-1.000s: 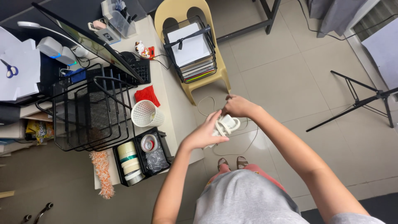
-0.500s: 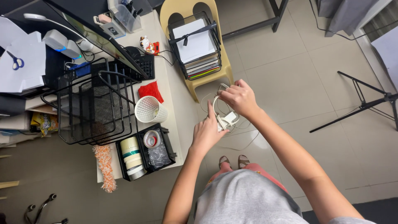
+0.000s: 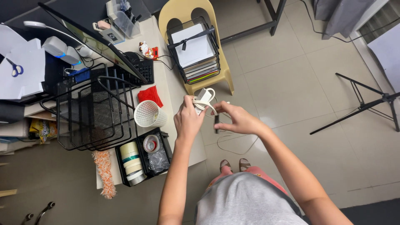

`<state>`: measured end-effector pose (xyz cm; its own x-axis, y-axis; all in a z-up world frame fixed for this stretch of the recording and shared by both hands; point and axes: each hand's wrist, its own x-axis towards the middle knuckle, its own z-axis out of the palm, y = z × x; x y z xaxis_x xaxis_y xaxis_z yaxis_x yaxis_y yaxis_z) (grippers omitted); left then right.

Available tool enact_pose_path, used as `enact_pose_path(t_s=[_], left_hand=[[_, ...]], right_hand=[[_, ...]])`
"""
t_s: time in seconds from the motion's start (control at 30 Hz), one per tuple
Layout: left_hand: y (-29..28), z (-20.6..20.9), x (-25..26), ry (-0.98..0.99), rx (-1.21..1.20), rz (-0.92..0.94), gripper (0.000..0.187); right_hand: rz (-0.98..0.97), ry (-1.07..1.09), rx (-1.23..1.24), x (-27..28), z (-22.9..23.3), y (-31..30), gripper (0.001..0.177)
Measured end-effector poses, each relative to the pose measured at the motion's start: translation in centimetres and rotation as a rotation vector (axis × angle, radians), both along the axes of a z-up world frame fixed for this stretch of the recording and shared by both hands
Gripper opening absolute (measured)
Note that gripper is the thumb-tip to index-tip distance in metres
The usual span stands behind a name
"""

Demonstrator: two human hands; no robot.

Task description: The person picks up a white power strip with a long cord from a chair and proceeds to coil the cord by hand. They wrap the cord around the power strip multiple times to create a neat bundle and then place the coiled item into a white mesh cup on the desk.

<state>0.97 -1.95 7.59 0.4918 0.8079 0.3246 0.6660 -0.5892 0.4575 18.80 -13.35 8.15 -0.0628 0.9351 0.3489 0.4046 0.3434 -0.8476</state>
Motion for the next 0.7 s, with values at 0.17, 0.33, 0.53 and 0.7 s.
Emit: enact_pose_path(t_s=[0.17,0.33,0.53,0.7], left_hand=[[0.2,2.8,-1.0,-0.073,0.062,-0.023,0.062],[2.7,3.6,-2.5,-0.097,0.072,0.055,0.065],[4.0,0.1,-3.2,-0.3,-0.234,-0.019,0.061],[3.2,-2.0,-2.7,-0.83,-1.072,-0.358,0.048]], right_hand=[[0.121,-0.307,-0.003,2.9,-6.0,0.9,0.044],[0.242,0.044,-0.417,3.2,-4.4,-0.5,0.04],[0.13,-0.175,-0.537,2.0,-0.5,-0.8,0.048],[0.121,-0.16,-0.634,1.2,-2.4,0.4,0.049]])
